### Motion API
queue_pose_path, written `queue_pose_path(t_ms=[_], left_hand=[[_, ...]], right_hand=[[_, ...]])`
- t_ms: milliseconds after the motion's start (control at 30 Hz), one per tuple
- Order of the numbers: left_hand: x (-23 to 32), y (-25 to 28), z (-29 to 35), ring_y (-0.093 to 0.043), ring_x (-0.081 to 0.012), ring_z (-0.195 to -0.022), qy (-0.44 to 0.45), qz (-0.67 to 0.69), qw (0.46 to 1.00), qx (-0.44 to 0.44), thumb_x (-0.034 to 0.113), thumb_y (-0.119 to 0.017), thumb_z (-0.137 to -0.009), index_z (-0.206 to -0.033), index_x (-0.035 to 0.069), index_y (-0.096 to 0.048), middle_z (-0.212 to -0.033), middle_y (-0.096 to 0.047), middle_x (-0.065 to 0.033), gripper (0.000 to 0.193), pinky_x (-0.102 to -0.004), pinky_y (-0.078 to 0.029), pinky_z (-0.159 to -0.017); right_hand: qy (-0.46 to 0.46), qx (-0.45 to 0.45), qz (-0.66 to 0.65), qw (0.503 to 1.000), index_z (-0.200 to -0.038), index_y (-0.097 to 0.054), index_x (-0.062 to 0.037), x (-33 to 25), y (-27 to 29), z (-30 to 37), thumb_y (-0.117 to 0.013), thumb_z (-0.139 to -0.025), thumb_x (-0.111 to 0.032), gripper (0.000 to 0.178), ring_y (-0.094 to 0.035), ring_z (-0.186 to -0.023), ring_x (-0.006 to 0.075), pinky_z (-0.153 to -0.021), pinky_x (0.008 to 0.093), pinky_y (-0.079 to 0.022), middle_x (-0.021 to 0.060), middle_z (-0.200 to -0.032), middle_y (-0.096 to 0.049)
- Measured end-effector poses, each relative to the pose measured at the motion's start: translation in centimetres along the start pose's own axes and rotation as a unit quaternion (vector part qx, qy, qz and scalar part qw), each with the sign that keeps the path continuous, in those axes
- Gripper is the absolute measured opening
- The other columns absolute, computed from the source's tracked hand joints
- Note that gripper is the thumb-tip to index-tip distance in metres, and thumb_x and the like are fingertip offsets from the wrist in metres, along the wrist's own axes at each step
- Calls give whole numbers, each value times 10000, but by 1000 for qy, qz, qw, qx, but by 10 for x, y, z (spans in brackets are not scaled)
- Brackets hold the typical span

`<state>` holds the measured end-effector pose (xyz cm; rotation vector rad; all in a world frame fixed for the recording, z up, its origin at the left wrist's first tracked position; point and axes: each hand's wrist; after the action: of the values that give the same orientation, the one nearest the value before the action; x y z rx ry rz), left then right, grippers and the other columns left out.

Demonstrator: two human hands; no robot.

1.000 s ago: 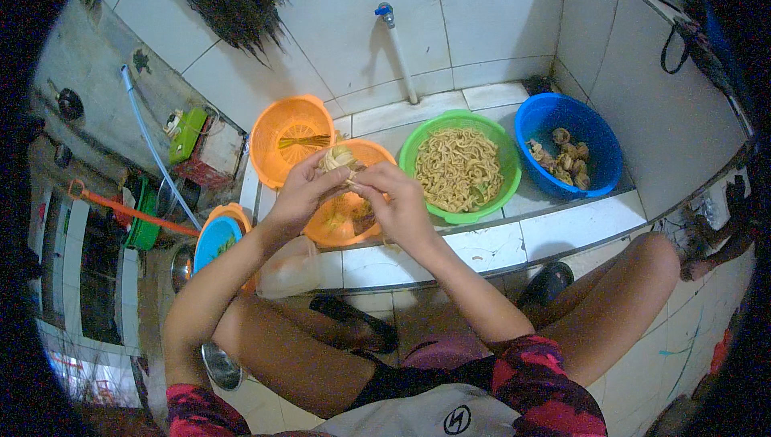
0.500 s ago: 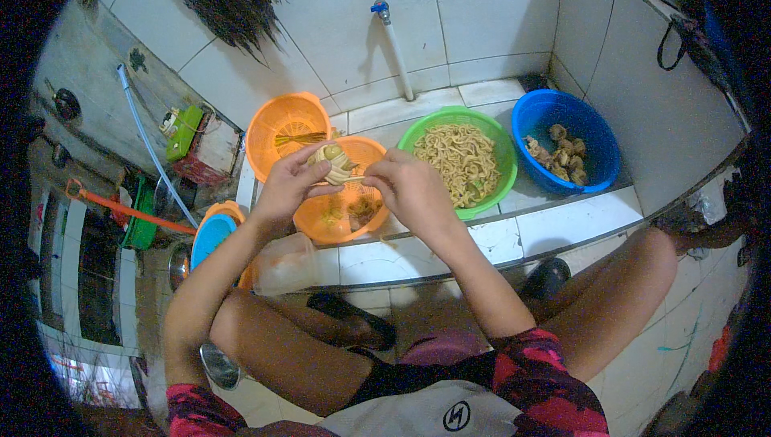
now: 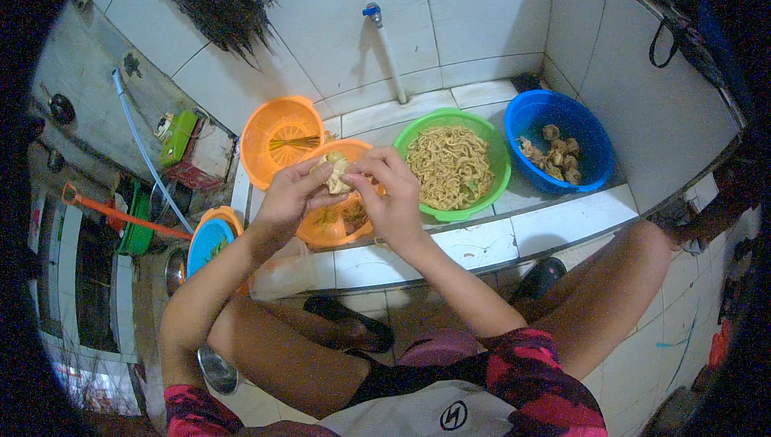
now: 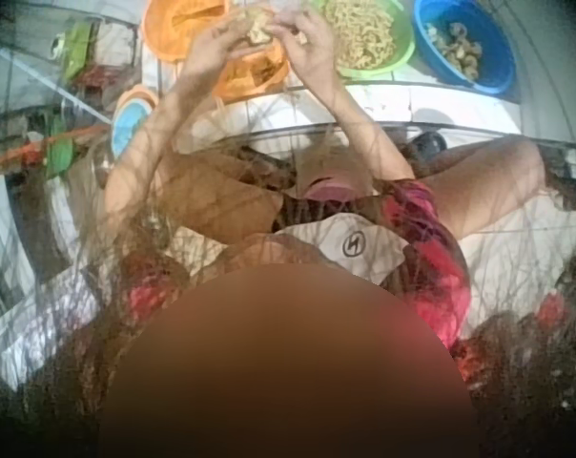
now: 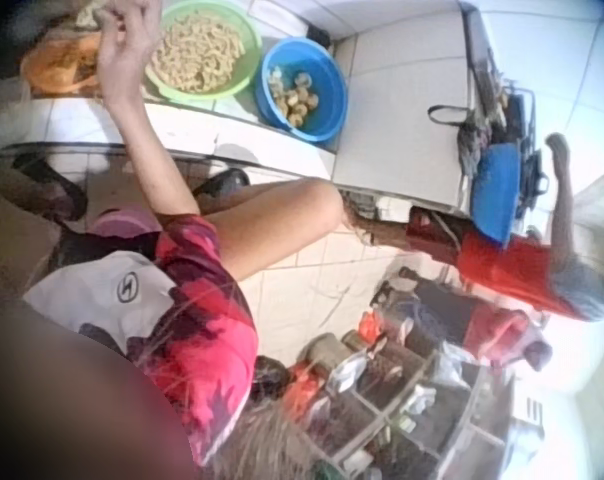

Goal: The person sits at a tiled counter and repeatedly wraps small portions of shredded filling with thin strips, forming compact bundles. They place each finished bundle into a blue bowl. The process is continuous and repetitive throughout the clip.

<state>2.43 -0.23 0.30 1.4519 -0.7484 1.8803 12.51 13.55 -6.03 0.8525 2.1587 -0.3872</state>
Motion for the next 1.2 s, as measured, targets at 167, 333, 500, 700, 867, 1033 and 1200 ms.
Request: queue_pose_path(t_ms=[167, 333, 500, 700, 867, 1033, 1200], left_hand=[[-2, -1, -4, -648, -183, -1038, -11, 36, 999, 36, 223, -569, -996, -1232, -67, -555, -1130, -636, -122, 374, -322, -557, -932], [-3, -1, -5, -656, -183, -1014, -30, 24, 998, 49, 207, -598, -981, -1245, -72, -549, -1121, -640, -122, 387, -316, -564, -913], [-5, -5, -7, -670, -168, -983, -40, -30, 993, 106, 189, -608, -973, -1279, -50, -550, -1106, -664, -116, 393, -267, -582, -827], [-23, 12, -9, -679, -185, -961, -45, -71, 990, 114, 200, -618, -957, -1218, -44, -589, -1073, -672, -128, 358, -287, -587, -830], [-24, 30, -3, -672, -221, -998, -16, -130, 982, 135, 172, -588, -946, -1228, -45, -584, -1140, -650, -155, 356, -332, -595, -812], [-20, 29, 15, -640, -142, -907, -16, -143, 985, 94, 193, -600, -956, -1213, -47, -587, -1057, -648, -96, 351, -259, -537, -761], [-19, 19, 3, -610, -108, -902, -39, -143, 984, 98, 285, -583, -976, -1207, -13, -597, -1047, -647, -50, 377, -228, -473, -686]], right_hand=[[11, 16, -8, 1000, -922, -690, 20, 10, -9, 3, -688, -829, 20, 93, -641, -812, 198, -706, 290, -510, 108, -896, -656], [-65, 6, -48, 997, -942, -683, 24, 11, -7, 3, -683, -824, 29, 118, -641, -788, 224, -687, 310, -503, 124, -880, -651], [17, -1, 46, 999, -946, -656, 34, 9, -11, 6, -668, -828, 36, 119, -628, -839, 267, -746, 340, -504, 137, -912, -625], [74, -29, 87, 993, -1041, -628, 5, 19, -17, 17, -732, -764, -39, 298, -555, -1069, 369, -916, 446, -460, 187, -1136, -556], [92, 36, -60, 993, -887, -605, -35, 39, -41, 19, -656, -711, -42, 183, -483, -1200, 365, -1026, 471, -388, 164, -1176, -556], [-28, -60, -141, 988, -764, -619, -66, 28, -53, 42, -667, -703, -14, 93, -426, -1276, 387, -1082, 462, -327, 194, -1288, -495], [-18, -56, -138, 989, -789, -652, -86, 14, -52, 36, -671, -715, -16, 104, -374, -1347, 408, -1110, 461, -310, 230, -1393, -437]])
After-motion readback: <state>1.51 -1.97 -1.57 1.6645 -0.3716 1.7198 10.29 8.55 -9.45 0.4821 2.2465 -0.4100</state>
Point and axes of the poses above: each hand's wrist, its own z-axis away from the middle knuckle, its own y-axis out of the back of the hand, x = y × z
